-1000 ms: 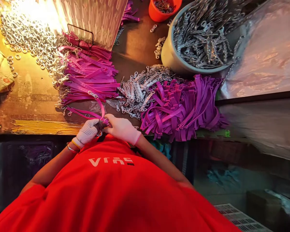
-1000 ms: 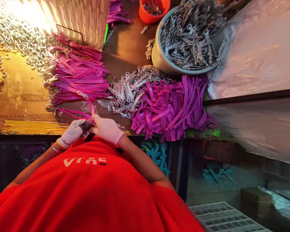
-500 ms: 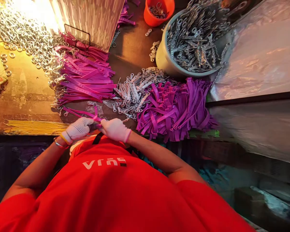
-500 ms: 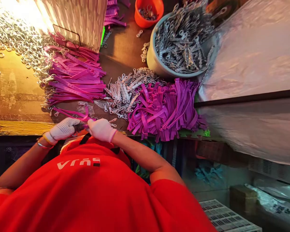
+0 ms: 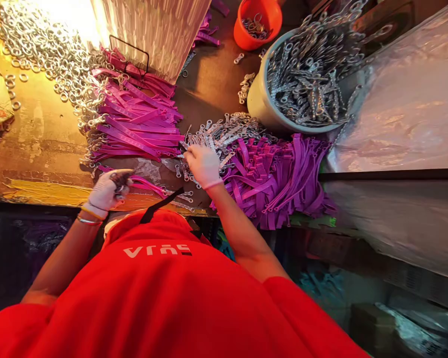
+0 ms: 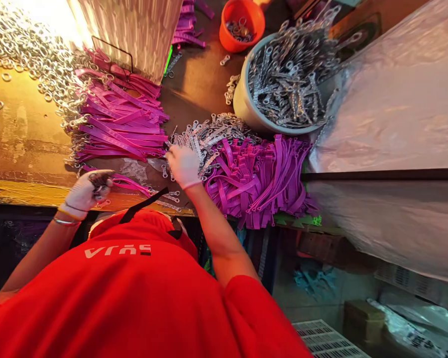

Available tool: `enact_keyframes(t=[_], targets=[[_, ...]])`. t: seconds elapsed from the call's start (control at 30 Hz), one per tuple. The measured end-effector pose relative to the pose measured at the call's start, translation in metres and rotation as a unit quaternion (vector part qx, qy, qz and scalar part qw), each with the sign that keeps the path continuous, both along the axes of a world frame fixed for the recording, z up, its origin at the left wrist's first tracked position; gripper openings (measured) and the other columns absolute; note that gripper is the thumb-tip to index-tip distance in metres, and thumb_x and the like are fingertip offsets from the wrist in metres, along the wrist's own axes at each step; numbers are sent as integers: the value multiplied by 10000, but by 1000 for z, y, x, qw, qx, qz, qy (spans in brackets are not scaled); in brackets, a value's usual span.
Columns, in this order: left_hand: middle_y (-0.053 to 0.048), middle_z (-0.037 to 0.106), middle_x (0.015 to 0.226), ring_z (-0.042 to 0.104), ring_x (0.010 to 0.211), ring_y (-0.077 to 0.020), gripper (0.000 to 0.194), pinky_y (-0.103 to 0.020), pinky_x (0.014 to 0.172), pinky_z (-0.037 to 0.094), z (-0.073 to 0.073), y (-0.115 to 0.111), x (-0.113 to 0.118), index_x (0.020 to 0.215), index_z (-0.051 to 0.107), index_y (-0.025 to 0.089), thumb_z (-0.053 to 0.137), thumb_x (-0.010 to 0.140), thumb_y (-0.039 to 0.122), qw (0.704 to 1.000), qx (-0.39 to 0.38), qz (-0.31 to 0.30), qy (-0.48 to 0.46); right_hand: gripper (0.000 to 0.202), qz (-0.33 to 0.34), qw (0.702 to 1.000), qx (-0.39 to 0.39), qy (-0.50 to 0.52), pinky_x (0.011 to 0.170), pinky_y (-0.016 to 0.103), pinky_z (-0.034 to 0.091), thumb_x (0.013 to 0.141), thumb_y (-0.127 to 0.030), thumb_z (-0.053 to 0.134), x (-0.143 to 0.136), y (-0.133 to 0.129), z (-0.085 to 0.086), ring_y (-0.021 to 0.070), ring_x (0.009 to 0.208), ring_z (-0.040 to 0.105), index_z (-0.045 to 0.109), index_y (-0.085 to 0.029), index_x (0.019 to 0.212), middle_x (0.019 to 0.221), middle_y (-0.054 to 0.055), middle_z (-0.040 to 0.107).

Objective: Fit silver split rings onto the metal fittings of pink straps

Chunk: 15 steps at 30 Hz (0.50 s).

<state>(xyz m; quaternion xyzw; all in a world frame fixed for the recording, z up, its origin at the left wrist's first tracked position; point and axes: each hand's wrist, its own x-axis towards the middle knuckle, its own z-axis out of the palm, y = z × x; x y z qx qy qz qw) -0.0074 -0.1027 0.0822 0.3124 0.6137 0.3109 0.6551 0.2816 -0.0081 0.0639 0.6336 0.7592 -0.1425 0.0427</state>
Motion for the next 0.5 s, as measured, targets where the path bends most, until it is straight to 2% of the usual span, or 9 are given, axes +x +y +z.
enact_keyframes(t=[0.1, 0.2, 0.33, 0.43, 0.5], targets=[[-8, 608, 701, 390, 441, -49, 405, -171, 381, 248, 1, 0, 32, 1103, 676, 129, 725, 766, 349, 972, -73, 35, -221, 313, -22, 1000, -5, 21, 903, 348, 395, 980, -268, 483, 1, 49, -19, 282, 1084, 602, 647, -131, 1208, 1164, 170, 689], [-35, 652, 754, 501, 481, -71, 430, -155, 381, 309, 6, 1, 45, 1165, 672, 128, 728, 782, 314, 944, -121, 23, -306, 322, -37, 997, -44, 50, 907, 345, 397, 867, -171, 592, -10, 71, -41, 288, 1079, 604, 658, -109, 1176, 1171, 198, 688], [-69, 681, 863, 610, 570, -124, 493, -166, 381, 356, 15, -4, 37, 1253, 632, 128, 723, 783, 249, 916, -144, -7, -375, 265, -56, 994, -30, 90, 882, 333, 425, 872, -157, 533, -13, 70, -55, 268, 1018, 628, 687, -127, 1086, 1094, 174, 719], [-64, 672, 866, 602, 557, -118, 519, -172, 368, 344, 20, -9, 30, 1279, 607, 121, 738, 792, 246, 920, -119, -23, -372, 271, -92, 989, -9, 117, 860, 335, 458, 890, -222, 498, 3, 65, -51, 259, 972, 636, 671, -106, 1063, 1050, 169, 720], [-50, 658, 811, 567, 513, -106, 525, -170, 350, 307, 23, -11, 31, 1279, 599, 114, 736, 795, 264, 933, -100, -33, -345, 282, -131, 979, 24, 152, 865, 342, 476, 883, -232, 468, 15, 57, -41, 245, 959, 635, 640, -91, 1056, 1041, 172, 704]])
